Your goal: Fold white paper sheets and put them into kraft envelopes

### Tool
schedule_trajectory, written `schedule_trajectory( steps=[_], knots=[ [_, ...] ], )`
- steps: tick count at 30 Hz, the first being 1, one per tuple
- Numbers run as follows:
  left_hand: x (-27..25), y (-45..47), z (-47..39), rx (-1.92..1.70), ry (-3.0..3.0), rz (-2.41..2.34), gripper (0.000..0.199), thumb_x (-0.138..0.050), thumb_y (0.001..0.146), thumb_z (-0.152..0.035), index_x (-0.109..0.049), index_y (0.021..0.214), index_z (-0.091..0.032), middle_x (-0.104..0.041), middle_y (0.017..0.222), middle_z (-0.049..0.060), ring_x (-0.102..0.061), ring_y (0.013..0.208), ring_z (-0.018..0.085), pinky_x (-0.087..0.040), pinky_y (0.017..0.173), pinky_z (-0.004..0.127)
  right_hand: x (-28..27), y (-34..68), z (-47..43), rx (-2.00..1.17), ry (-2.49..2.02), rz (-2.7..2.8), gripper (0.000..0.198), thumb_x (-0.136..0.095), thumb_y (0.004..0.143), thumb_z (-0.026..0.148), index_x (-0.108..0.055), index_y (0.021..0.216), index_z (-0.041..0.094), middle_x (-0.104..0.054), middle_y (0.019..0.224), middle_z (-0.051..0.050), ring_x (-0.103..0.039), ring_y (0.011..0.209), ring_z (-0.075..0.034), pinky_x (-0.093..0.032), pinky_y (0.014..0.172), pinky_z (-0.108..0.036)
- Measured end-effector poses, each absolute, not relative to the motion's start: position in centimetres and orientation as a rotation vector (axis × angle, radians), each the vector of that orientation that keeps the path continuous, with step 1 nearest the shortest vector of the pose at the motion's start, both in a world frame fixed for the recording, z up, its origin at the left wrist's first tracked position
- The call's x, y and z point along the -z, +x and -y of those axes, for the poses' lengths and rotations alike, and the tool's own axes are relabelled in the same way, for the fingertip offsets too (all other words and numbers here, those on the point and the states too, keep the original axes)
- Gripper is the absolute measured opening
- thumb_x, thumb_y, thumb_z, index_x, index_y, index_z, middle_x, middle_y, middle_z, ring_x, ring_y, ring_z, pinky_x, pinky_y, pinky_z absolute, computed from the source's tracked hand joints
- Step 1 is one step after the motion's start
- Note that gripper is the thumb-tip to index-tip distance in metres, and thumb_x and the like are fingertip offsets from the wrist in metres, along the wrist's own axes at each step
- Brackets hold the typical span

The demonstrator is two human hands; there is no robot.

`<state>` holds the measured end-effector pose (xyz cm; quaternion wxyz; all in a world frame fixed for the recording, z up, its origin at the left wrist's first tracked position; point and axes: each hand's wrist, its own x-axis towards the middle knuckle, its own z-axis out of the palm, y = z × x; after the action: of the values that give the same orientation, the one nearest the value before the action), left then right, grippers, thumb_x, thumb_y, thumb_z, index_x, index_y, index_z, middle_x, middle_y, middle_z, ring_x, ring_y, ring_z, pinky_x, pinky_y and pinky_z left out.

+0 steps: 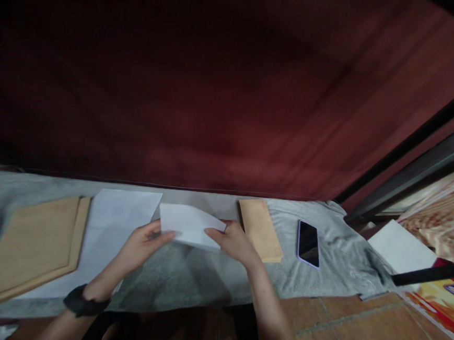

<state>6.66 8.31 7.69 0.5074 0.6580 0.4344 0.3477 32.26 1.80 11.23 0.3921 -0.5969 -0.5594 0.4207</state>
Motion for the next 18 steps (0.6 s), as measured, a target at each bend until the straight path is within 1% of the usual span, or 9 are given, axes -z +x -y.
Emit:
schedule_trajectory(
  steps=[1,4,6,8,10,13,14,17,18],
  knots=[
    [-7.8,6.9,-8.4,-0.810,1.502,-1.009,0.040,-0.074,0.075,-0.054,-0.072,0.094,-0.019,-0.076,0.094,0.005,-0.069,0.090,0.026,-0.055,0.081,0.033,-10.9,32.2,-2.2,-1.038,-1.478,1.305,0.030,-0.069,0.083,0.048,-0.076,0.086,0.019,-0.075,0.079,-0.003,-0.069,0.076,-0.022,-0.057,0.066,-0.031],
    [-7.6,7.3,-8.5,-0.727,1.293,-0.968,0.052,-0.079,0.068,-0.055,-0.068,0.101,-0.017,-0.076,0.092,0.006,-0.069,0.080,0.024,-0.055,0.073,0.033,-9.8,32.6,-3.5,-0.999,-1.317,1.018,0.034,-0.075,0.077,0.046,-0.074,0.099,0.020,-0.076,0.101,-0.003,-0.070,0.094,-0.023,-0.059,0.080,-0.033],
    [-7.0,7.3,-8.6,-0.711,1.229,-1.011,0.055,-0.080,0.065,-0.056,-0.068,0.100,-0.017,-0.075,0.087,0.005,-0.068,0.073,0.022,-0.053,0.068,0.032,-8.6,32.8,-4.1,-1.036,-1.277,0.879,0.040,-0.077,0.074,0.044,-0.071,0.104,0.019,-0.076,0.106,-0.005,-0.070,0.096,-0.024,-0.059,0.081,-0.034],
    [-6.3,7.1,-9.0,-0.721,1.201,-1.072,0.051,-0.080,0.064,-0.057,-0.067,0.092,-0.017,-0.073,0.078,0.003,-0.065,0.067,0.020,-0.050,0.063,0.029,-6.8,32.9,-4.4,-1.094,-1.322,0.757,0.045,-0.078,0.070,0.044,-0.069,0.107,0.018,-0.076,0.104,-0.008,-0.072,0.090,-0.026,-0.060,0.072,-0.034],
    [-5.6,6.7,-9.8,-0.760,1.178,-1.138,0.047,-0.078,0.063,-0.058,-0.064,0.083,-0.018,-0.069,0.071,0.000,-0.062,0.062,0.018,-0.047,0.061,0.028,-4.8,32.8,-4.2,-1.163,-1.390,0.671,0.047,-0.080,0.067,0.045,-0.068,0.103,0.017,-0.076,0.101,-0.009,-0.072,0.084,-0.026,-0.060,0.064,-0.033],
    [-4.5,6.0,-11.4,-0.804,1.289,-1.258,0.040,-0.072,0.064,-0.056,-0.061,0.080,-0.020,-0.065,0.065,-0.002,-0.060,0.060,0.018,-0.044,0.059,0.028,-2.5,33.1,-3.3,-1.304,-1.440,0.678,0.040,-0.083,0.066,0.042,-0.067,0.091,0.015,-0.074,0.087,-0.008,-0.072,0.073,-0.022,-0.061,0.062,-0.032],
    [-4.1,5.7,-11.9,-0.791,1.388,-1.316,0.036,-0.068,0.066,-0.052,-0.061,0.079,-0.020,-0.062,0.062,-0.003,-0.058,0.059,0.018,-0.042,0.058,0.028,-2.0,33.2,-3.0,-1.331,-1.445,0.684,0.039,-0.083,0.066,0.041,-0.066,0.090,0.015,-0.074,0.084,-0.008,-0.072,0.070,-0.021,-0.061,0.062,-0.031],
    [-3.1,5.2,-13.0,-0.658,1.732,-1.464,0.019,-0.060,0.071,-0.039,-0.061,0.079,-0.022,-0.052,0.054,-0.006,-0.053,0.056,0.017,-0.037,0.057,0.028,-1.7,33.9,-2.2,-1.385,-1.478,0.671,0.040,-0.081,0.070,0.037,-0.066,0.100,0.015,-0.074,0.085,-0.006,-0.072,0.065,-0.019,-0.061,0.060,-0.031],
    [-2.8,5.1,-13.2,-0.603,1.818,-1.481,0.016,-0.058,0.073,-0.035,-0.062,0.080,-0.022,-0.051,0.054,-0.006,-0.053,0.057,0.017,-0.037,0.058,0.028,-1.9,34.1,-2.1,-1.401,-1.496,0.672,0.040,-0.080,0.071,0.036,-0.066,0.103,0.016,-0.074,0.087,-0.006,-0.072,0.065,-0.019,-0.061,0.059,-0.030]
  ],
)
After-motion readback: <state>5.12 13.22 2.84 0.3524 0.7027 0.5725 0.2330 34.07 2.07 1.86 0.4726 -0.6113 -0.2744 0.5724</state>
